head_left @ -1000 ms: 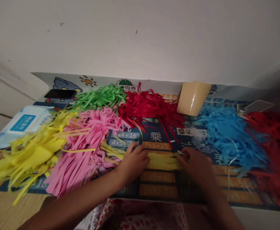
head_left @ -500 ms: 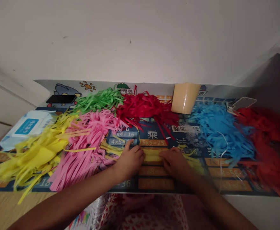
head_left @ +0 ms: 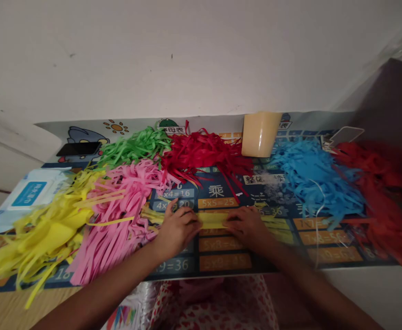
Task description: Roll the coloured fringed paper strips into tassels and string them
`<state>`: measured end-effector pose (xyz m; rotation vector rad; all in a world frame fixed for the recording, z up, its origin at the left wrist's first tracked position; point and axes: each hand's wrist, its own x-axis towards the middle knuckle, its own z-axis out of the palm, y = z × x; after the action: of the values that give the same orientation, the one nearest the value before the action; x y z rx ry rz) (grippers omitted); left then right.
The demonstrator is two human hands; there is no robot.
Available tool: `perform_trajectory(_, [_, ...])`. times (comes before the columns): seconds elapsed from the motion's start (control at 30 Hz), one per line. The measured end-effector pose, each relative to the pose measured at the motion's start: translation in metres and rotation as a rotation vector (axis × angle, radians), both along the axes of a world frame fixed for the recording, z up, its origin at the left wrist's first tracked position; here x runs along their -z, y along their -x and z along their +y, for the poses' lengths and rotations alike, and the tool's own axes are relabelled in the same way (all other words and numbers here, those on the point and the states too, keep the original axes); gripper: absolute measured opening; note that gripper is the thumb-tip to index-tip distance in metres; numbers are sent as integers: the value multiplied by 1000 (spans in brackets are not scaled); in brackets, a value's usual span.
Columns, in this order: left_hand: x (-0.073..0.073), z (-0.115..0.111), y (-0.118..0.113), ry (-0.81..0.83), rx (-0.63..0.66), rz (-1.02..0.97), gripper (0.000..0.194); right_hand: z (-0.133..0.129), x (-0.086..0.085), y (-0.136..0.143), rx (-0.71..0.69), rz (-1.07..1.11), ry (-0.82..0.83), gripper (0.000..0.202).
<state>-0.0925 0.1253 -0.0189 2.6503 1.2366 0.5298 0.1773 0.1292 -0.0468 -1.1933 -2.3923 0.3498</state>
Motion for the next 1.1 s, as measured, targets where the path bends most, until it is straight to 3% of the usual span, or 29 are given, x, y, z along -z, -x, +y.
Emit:
perform_trajectory(0.13, [-5,10,-2,127,-98,-7,22,7,-5,7,157,12,151,16])
perform_trajectory(0.27, [-5,20,-10,168,-158,35,29,14,-5,15,255,-62,176,21])
perform_trajectory(0.57, [4,26,-14,137,-187,93,27,19,-5,22,309,-121,198,23])
perform_trajectory(0.67, [4,26,-15,106,-211,103,17,21,-6,18,320,-113,204,20])
perform_trajectory(0.77, [2,22,-13,-8,-140,105,10,17,-11,6,358,-94,107,9])
perform_trajectory(0.87, [-2,15,-13,-123,17,178,17,6,-18,-6,160,-147,-109,8])
perform_trajectory(0.97, [-7,9,-17,-104,58,264,14,-2,-17,-9,-113,-238,-229,19])
perform_trajectory(1.03, [-9,7,-22,-76,40,291,14,0,-13,-6,-174,-231,-279,19])
perform_trajectory(1.1, [-9,7,-25,-64,22,280,15,6,-11,-3,-150,-184,-293,17])
